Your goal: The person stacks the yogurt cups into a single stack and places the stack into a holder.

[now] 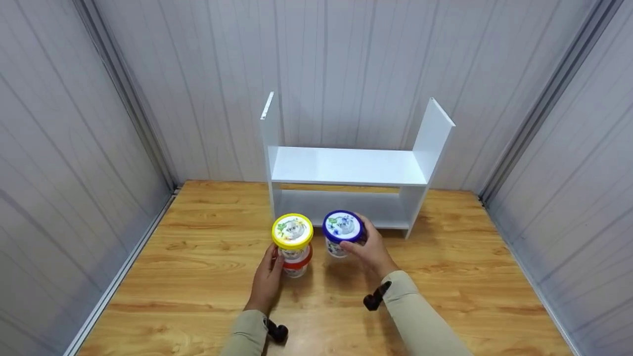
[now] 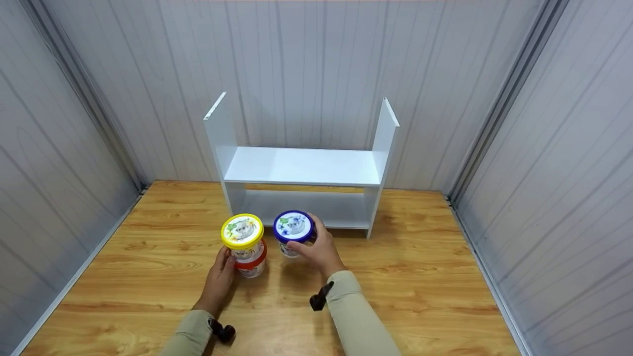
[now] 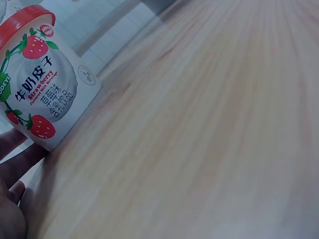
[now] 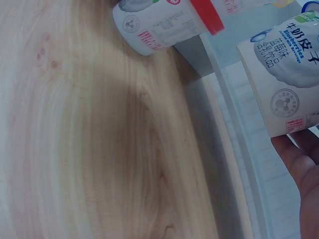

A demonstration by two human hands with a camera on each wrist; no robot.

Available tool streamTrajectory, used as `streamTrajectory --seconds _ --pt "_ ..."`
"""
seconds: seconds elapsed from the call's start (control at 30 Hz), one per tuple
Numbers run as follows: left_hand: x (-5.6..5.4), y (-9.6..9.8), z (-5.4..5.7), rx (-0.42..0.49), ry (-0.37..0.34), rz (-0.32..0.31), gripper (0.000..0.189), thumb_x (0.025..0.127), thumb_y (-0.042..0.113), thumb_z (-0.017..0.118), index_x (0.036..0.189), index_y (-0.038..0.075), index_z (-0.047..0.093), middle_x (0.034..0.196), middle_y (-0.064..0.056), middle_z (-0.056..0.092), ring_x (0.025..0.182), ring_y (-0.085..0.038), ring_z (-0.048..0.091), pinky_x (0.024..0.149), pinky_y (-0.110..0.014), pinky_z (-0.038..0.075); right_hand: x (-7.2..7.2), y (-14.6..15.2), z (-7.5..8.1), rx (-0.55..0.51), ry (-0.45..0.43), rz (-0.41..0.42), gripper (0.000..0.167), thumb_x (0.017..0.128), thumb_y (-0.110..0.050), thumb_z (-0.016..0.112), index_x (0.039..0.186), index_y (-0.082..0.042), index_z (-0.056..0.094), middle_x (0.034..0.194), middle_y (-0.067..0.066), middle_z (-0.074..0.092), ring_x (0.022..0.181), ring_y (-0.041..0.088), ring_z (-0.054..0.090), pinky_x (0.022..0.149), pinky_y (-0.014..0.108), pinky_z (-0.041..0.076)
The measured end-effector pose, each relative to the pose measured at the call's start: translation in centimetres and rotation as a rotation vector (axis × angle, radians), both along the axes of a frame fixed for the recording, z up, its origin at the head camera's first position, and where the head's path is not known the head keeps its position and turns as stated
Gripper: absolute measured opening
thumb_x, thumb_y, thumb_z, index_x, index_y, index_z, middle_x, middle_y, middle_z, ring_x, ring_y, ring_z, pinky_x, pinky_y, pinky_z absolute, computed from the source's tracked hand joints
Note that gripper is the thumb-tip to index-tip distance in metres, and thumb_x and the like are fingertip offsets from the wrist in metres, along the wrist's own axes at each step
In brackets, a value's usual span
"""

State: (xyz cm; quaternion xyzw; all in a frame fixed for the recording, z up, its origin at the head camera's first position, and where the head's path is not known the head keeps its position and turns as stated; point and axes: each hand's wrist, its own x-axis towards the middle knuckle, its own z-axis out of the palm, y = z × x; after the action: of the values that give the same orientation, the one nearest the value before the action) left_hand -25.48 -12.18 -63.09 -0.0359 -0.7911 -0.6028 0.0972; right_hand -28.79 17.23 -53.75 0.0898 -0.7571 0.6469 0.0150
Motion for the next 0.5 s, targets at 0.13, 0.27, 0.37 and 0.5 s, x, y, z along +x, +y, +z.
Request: streamTrajectory --seconds 0.13,0.27,0.37,0.5 --pt "0.0 0.0 0.0 -0.004 0.01 -0.001 0.059 0.106 0.049 0.046 0.158 0.024 0.034 0.148 -0.009 0.051 0.126 -0.031 0.055 0.108 -0.056 0.041 -0.2 -0.1 0.5 -0.001 0.027 0.016 0.097 0.076 -0.029 0.091 0.155 -0.018 0.037 0.152 0.014 0.044 0.141 0.035 0.04 0.115 0.053 0.034" --pt "0.0 0.0 0.0 0.012 0.011 -0.007 0.058 0.106 0.047 0.046 0.158 0.023 0.035 0.148 -0.009 0.051 0.125 -0.03 0.055 0.108 -0.056 0.041 -0.3 -0.2 1.2 0.016 0.052 0.027 0.094 0.078 -0.029 0.09 0.155 -0.017 0.037 0.151 0.015 0.044 0.14 0.035 0.042 0.113 0.052 0.038" --pt "0.0 0.0 0.0 0.019 0.003 -0.005 0.059 0.106 0.048 0.046 0.158 0.023 0.034 0.149 -0.008 0.05 0.126 -0.03 0.055 0.108 -0.056 0.041 -0.3 -0.2 1.8 0.039 0.052 0.02 0.096 0.077 -0.033 0.09 0.155 -0.019 0.036 0.152 0.013 0.043 0.14 0.034 0.042 0.112 0.051 0.039" --pt "0.3 0.0 0.6 0.015 0.001 -0.012 0.06 0.107 0.046 0.045 0.159 0.02 0.033 0.15 -0.01 0.049 0.128 -0.031 0.054 0.109 -0.056 0.04 -0.4 -0.1 2.5 0.064 0.053 0.016 0.097 0.077 -0.036 0.09 0.156 -0.02 0.035 0.152 0.012 0.043 0.14 0.034 0.042 0.112 0.052 0.039"
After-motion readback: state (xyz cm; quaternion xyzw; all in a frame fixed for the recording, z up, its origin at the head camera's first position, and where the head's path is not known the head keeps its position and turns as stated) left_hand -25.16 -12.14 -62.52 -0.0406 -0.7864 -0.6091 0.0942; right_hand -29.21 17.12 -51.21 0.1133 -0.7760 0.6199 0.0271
